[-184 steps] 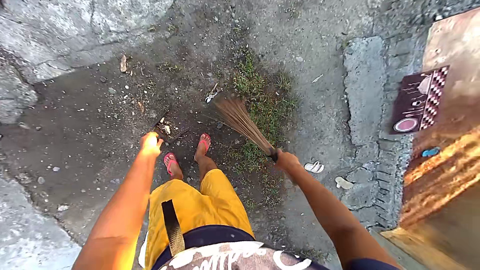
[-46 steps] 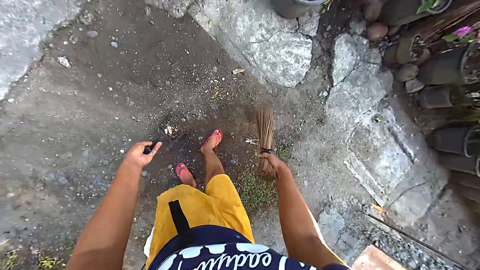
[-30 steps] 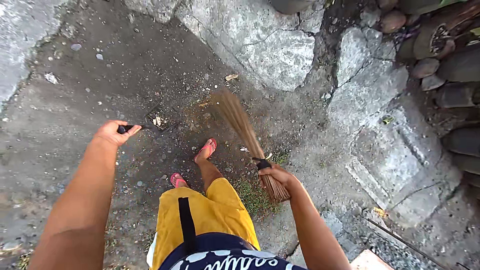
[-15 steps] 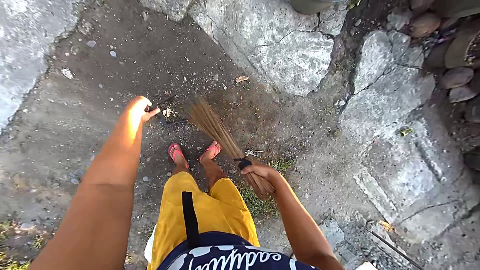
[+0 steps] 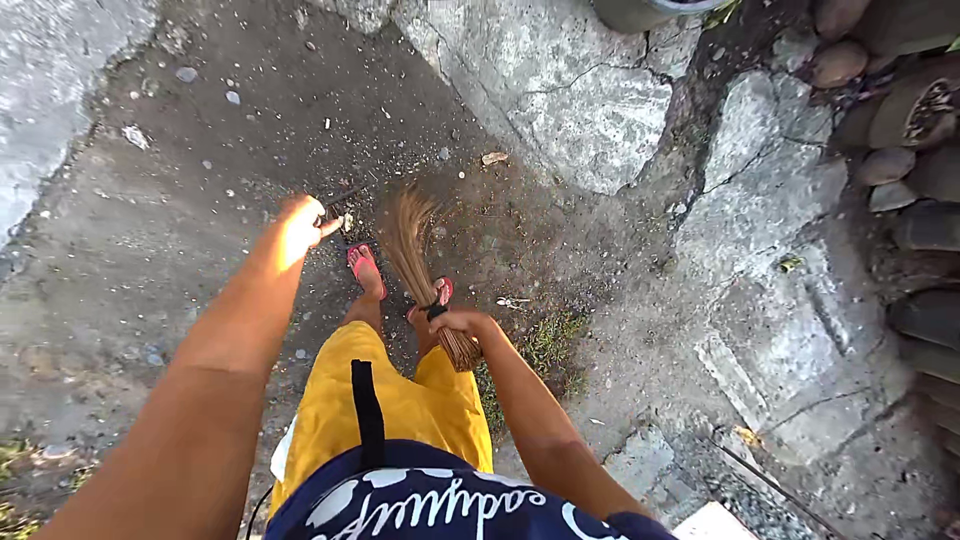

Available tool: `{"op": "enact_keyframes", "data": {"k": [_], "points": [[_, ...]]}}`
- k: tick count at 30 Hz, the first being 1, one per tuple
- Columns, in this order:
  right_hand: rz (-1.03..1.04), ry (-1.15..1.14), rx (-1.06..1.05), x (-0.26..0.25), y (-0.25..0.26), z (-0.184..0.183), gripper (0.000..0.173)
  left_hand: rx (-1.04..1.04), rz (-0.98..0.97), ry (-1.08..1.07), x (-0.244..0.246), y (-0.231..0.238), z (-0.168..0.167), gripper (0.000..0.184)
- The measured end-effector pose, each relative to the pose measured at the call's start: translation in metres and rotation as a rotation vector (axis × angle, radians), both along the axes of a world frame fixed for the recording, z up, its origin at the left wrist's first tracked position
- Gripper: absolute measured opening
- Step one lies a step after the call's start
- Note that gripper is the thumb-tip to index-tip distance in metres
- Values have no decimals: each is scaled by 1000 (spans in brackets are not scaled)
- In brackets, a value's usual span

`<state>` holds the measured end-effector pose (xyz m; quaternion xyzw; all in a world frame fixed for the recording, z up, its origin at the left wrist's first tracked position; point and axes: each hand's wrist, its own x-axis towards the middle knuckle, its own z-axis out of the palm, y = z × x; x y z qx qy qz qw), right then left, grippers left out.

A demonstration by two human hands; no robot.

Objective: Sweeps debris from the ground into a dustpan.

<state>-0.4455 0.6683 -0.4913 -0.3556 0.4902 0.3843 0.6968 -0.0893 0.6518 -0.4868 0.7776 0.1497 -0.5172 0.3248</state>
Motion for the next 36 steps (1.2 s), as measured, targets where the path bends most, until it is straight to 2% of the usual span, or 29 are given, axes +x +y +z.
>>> {"op": "enact_keyframes", "data": {"k": [2,5,7,9,11,14,19,21,23,26,29,31,33,36], "points": [[-84,-28,46,-10,7,24,56,-15,1,23,12,1,9,54],[-261,43,25,-58,7,79,66,-32,-7,66,47,17,4,52],[-400,119,-17,-83,9,111,67,-20,5,67,74,32,0,48],[-511,216,-100,-96,12,124,61,32,-13,59,98,47,1,46],[-603,311,-196,-92,15,113,50,63,-21,57,112,55,10,47],[-677,405,-210,-44,26,79,37,97,15,39,119,64,18,49],[-382,101,97,66,73,28,44,93,63,-31,101,72,5,48],[-341,32,164,73,78,36,50,80,106,-54,95,75,-3,51],[-340,-6,160,49,65,64,59,73,126,-55,97,74,-5,52],[-376,46,91,-4,32,109,65,81,135,-34,108,74,-8,50],[-438,166,-73,-12,4,126,64,77,161,-11,114,77,-15,49],[-455,231,-215,11,-6,106,56,75,175,-11,113,76,-16,50],[-452,236,-277,46,-5,68,46,75,182,-12,112,77,-15,50],[-238,164,-112,97,13,21,51,55,196,-13,114,82,-17,50]]}}
